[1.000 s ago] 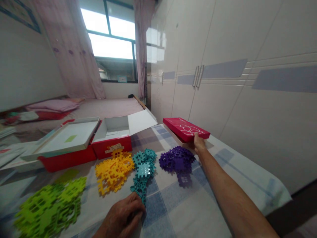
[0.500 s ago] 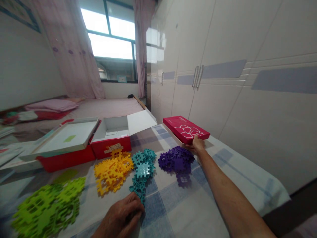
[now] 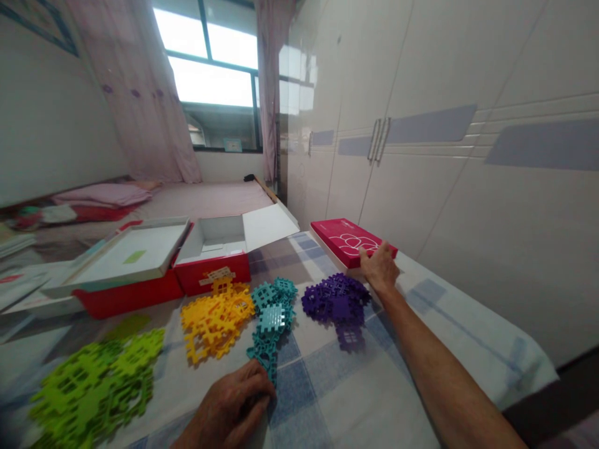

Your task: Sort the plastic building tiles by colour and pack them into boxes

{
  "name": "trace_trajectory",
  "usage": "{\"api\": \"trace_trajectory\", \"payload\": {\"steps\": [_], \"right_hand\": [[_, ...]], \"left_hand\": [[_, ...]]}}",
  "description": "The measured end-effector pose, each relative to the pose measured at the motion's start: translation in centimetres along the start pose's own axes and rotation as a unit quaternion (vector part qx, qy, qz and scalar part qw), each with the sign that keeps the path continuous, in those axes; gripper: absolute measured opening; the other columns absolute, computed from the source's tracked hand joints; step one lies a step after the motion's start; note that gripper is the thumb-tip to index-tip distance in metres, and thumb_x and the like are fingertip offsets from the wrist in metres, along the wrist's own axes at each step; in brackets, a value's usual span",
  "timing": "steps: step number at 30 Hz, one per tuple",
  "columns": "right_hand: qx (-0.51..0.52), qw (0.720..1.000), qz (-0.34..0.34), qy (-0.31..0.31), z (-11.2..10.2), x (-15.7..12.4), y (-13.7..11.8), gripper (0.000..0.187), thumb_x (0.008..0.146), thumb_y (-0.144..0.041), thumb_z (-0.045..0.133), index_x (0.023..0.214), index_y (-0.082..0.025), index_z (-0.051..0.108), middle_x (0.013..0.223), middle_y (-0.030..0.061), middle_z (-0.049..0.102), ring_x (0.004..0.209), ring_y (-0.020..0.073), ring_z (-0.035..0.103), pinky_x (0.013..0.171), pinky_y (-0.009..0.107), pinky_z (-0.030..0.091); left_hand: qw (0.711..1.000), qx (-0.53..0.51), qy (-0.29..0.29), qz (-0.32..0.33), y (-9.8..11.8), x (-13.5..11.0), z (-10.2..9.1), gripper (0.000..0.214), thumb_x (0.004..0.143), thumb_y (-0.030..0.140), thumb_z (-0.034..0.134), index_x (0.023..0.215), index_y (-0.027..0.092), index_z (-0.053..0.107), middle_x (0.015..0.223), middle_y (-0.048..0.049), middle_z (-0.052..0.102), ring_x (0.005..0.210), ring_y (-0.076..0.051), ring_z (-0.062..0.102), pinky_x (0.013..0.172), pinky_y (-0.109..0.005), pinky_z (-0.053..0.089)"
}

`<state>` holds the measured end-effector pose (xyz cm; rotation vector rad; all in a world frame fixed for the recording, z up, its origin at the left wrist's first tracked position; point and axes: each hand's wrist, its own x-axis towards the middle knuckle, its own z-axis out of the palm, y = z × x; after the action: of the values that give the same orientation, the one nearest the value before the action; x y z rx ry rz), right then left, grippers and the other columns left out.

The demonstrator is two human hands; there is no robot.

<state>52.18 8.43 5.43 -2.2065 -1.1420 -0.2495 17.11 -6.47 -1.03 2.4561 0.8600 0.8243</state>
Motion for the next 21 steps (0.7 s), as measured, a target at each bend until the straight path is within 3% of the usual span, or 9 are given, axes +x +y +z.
{"api": "trace_trajectory", "payload": {"steps": [3,6,12,18,21], "right_hand": [[-0.063,0.973,-0.22,0.007,0.4,-0.5,-1.4,0.057,0.086,-0.045,0.05,0.133,-0.013,0.047,0.134,0.0188,0.05,0.122,0.0326,0.047,0.098,0.049,0.038],[-0.121,0.941,-0.316,-0.028,1.7,-0.6,-2.3,0.052,0.085,-0.037,0.054,0.132,-0.018,0.049,0.14,0.0143,0.046,0.127,0.0312,0.04,0.102,0.051,0.031],[-0.187,0.932,-0.3,-0.081,3.2,0.5,-1.8,0.052,0.087,-0.03,0.049,0.138,-0.021,0.043,0.137,0.0153,0.049,0.121,0.0301,0.044,0.097,0.046,0.033],[-0.217,0.94,-0.246,-0.089,3.0,2.0,-0.2,0.053,0.087,-0.034,0.05,0.139,-0.025,0.042,0.139,0.0131,0.047,0.119,0.0333,0.044,0.094,0.053,0.033],[-0.2,0.951,-0.229,-0.058,2.4,1.4,-0.9,0.052,0.086,-0.031,0.052,0.136,-0.021,0.045,0.14,0.016,0.045,0.123,0.0359,0.041,0.094,0.055,0.034]], "left_hand": [[1.0,-0.001,0.013,0.006,0.1,-0.1,0.0,0.018,0.079,0.008,0.045,0.077,0.017,0.06,0.074,-0.004,0.06,0.065,-0.011,0.059,0.057,-0.017,0.041],[1.0,-0.001,0.01,0.003,0.1,-0.1,0.0,0.019,0.079,0.007,0.044,0.078,0.017,0.061,0.074,-0.0039,0.06,0.065,-0.01,0.059,0.058,-0.017,0.041],[1.0,-0.009,-0.009,-0.013,0.0,-0.1,0.1,0.02,0.078,0.007,0.045,0.079,0.017,0.062,0.078,-0.0046,0.06,0.069,-0.011,0.059,0.061,-0.018,0.043],[0.999,-0.016,-0.004,-0.028,0.3,0.0,0.0,0.019,0.078,0.008,0.046,0.078,0.017,0.062,0.079,-0.0047,0.061,0.071,-0.012,0.059,0.063,-0.019,0.042],[1.0,-0.011,0.0,-0.027,0.3,0.0,0.1,0.018,0.077,0.008,0.047,0.077,0.017,0.063,0.077,-0.0046,0.06,0.069,-0.012,0.059,0.06,-0.019,0.041]]}}
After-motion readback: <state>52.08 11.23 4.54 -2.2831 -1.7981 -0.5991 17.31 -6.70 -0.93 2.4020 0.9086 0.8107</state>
